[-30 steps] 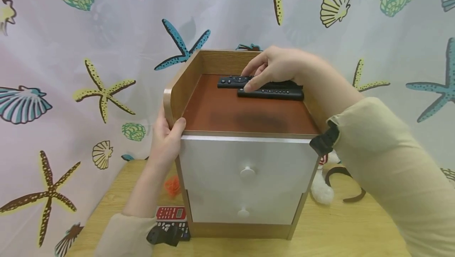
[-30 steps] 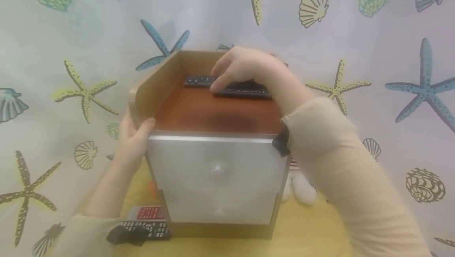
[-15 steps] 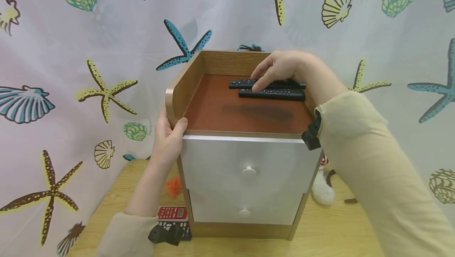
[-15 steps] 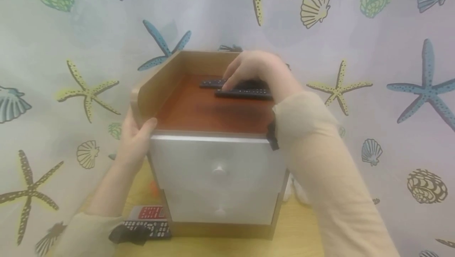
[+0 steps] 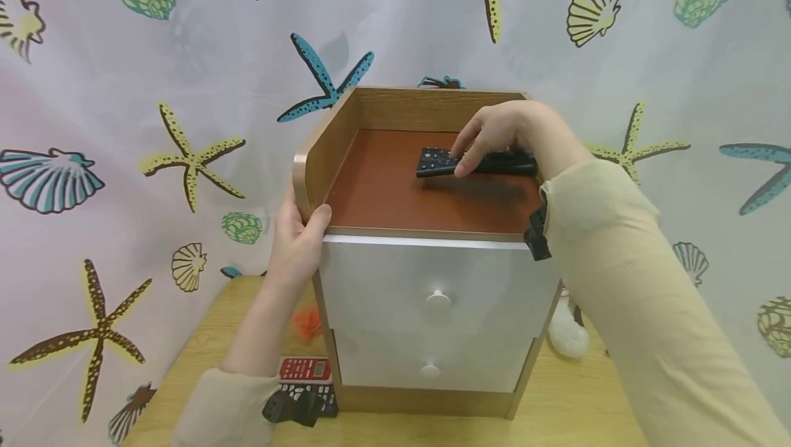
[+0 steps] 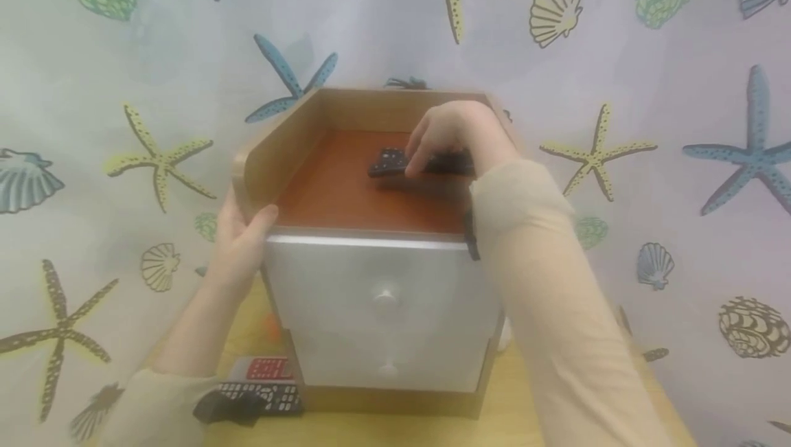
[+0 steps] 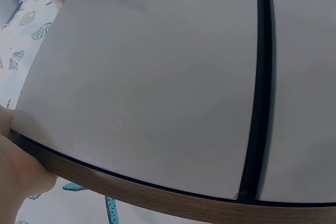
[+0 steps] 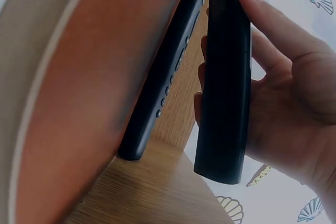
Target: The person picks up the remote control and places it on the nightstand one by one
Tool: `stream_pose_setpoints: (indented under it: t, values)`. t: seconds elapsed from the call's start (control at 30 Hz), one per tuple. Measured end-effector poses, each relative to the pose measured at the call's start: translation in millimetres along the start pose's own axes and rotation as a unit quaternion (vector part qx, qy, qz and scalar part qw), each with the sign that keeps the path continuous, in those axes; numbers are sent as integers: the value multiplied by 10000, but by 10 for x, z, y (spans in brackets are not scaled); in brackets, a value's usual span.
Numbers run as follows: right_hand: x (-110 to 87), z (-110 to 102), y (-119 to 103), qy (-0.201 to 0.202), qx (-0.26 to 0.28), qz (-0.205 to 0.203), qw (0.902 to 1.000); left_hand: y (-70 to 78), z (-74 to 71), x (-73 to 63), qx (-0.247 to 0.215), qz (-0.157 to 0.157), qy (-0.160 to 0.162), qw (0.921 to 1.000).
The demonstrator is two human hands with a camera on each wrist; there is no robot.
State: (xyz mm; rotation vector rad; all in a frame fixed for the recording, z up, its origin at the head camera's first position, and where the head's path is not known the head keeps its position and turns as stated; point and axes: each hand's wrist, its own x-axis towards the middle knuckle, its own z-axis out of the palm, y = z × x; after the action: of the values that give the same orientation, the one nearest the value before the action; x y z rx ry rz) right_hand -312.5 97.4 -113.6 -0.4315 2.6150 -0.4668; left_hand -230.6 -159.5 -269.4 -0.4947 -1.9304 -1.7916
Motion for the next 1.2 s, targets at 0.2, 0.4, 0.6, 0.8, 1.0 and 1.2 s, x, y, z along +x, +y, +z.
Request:
stream_pose_setpoints:
  t: [0.2, 0.4, 0.6, 0.8, 1.0, 1.2]
  values:
    - [16, 2, 51, -8, -257, -53, 9997, -3, 19, -12, 72, -153, -6, 9999]
    - [48, 12, 81, -135, -269, -105, 9995, 6, 16, -18, 31, -158, 67, 9998]
    - [75, 38, 86, -260, -262, -191, 9991, 5, 17, -14, 1, -116, 77, 9999]
    - [112, 64, 127, -298, -102, -204, 9993, 0, 26, -21, 21, -165, 20, 9999]
    - [95, 49, 119, -467, -368, -217, 9980, -10, 40, -13, -33, -132, -47, 9999]
    - [64, 73, 38, -325, -582, -205, 9976, -6, 45, -6, -38, -68, 60, 10000]
